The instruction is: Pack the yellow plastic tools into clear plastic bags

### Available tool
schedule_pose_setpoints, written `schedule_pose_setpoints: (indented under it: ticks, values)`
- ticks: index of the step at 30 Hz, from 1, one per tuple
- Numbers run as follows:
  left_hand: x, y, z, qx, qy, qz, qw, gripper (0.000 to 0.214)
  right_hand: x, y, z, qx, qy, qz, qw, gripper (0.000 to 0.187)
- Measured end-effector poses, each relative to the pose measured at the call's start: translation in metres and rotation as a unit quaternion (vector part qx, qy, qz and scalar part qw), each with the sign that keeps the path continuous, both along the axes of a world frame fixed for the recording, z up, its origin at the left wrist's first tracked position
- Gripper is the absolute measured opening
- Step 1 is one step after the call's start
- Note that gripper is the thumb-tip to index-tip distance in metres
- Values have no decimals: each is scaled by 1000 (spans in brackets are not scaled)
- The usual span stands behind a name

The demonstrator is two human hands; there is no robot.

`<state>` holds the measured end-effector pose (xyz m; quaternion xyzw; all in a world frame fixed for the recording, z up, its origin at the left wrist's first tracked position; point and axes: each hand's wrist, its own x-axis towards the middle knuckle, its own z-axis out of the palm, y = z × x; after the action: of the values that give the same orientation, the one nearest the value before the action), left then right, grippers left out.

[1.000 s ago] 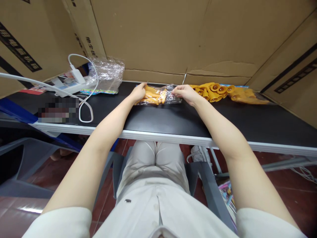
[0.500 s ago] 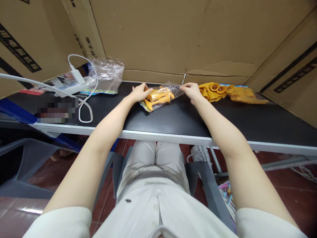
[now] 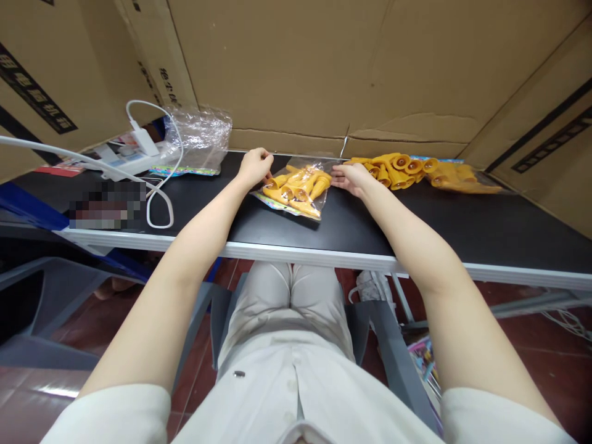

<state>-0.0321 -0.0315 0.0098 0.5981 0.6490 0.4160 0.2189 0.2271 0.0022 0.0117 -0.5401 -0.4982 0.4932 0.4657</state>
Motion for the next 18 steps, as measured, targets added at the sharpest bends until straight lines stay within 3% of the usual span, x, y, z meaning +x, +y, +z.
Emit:
schedule_pose_setpoints:
  ticks: [3, 9, 14, 18]
  values:
    - [8, -9, 6, -78, -79, -23, 994, 18, -4, -8, 1, -55, 19, -17, 998, 23]
    - [15, -23, 16, -197, -116, -66, 971, 18, -6, -11, -1, -42, 18, 11, 999, 26]
    - [12, -15, 7, -136, -81, -18, 987, 35, -10, -16, -2, -37, 27, 41, 998, 29]
    - [10, -9, -1, -84, -47, 17, 995, 37, -15, -23, 0, -35, 28, 57, 997, 33]
